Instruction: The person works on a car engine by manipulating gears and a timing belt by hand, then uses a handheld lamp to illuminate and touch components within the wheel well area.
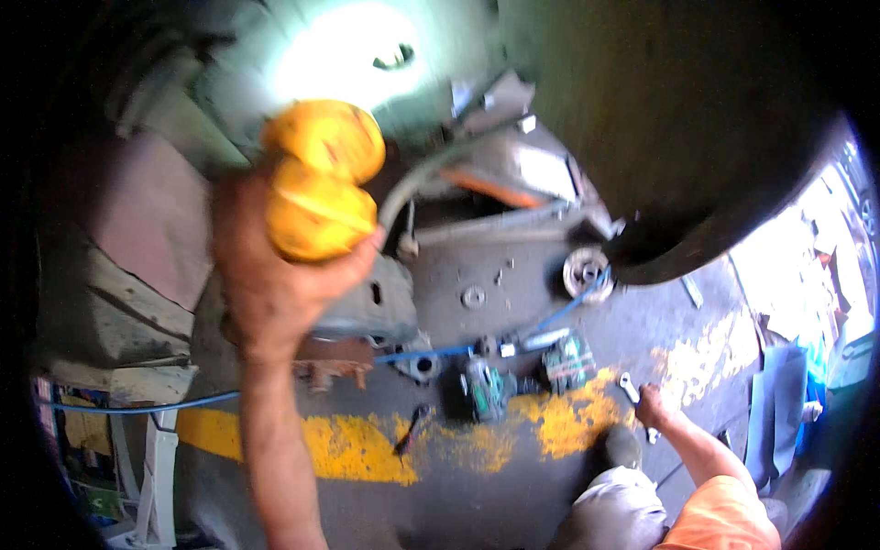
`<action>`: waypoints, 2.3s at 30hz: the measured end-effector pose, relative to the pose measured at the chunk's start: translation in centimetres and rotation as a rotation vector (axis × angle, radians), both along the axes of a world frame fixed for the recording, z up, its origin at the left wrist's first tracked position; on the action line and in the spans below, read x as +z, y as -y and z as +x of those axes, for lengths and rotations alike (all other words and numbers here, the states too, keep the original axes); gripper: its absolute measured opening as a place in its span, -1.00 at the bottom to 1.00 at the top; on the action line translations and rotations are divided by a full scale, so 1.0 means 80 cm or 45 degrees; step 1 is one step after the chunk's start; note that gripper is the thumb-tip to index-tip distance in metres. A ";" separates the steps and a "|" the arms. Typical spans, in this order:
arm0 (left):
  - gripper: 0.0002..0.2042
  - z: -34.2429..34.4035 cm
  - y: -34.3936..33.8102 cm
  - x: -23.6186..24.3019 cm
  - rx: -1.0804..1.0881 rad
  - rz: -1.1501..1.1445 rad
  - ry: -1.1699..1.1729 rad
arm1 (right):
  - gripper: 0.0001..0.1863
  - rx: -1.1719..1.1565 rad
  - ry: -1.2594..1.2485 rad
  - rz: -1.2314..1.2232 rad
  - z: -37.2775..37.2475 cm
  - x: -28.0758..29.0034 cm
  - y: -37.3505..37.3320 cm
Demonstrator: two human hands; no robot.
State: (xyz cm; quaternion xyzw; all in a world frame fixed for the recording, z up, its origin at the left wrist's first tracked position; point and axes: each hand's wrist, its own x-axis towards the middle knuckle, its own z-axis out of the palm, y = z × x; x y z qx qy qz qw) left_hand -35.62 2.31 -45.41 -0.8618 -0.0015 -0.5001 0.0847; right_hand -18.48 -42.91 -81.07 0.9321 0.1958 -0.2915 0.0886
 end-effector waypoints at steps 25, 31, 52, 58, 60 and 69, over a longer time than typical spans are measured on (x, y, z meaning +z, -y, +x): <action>-0.29 -0.086 0.395 0.484 -0.359 -2.179 -0.550 | 0.01 0.312 -1.693 1.190 -0.026 0.909 0.030; -0.33 0.043 0.444 0.651 -0.377 -2.013 -0.631 | -0.01 0.096 -1.528 1.615 0.066 1.087 0.074; -0.88 0.314 0.341 0.669 0.445 -1.405 0.170 | -0.36 -0.076 -0.468 1.845 0.607 1.097 -0.197; -0.87 0.349 0.341 0.680 0.737 -1.380 0.107 | -0.49 -0.024 -1.199 1.445 0.811 1.000 -0.382; -0.88 0.349 0.334 0.699 0.844 -1.355 0.134 | -0.51 0.371 -1.212 1.405 0.820 1.022 -0.430; -0.85 0.390 0.367 0.722 1.598 -1.368 0.038 | -0.49 0.289 -0.928 1.501 0.789 1.026 -0.469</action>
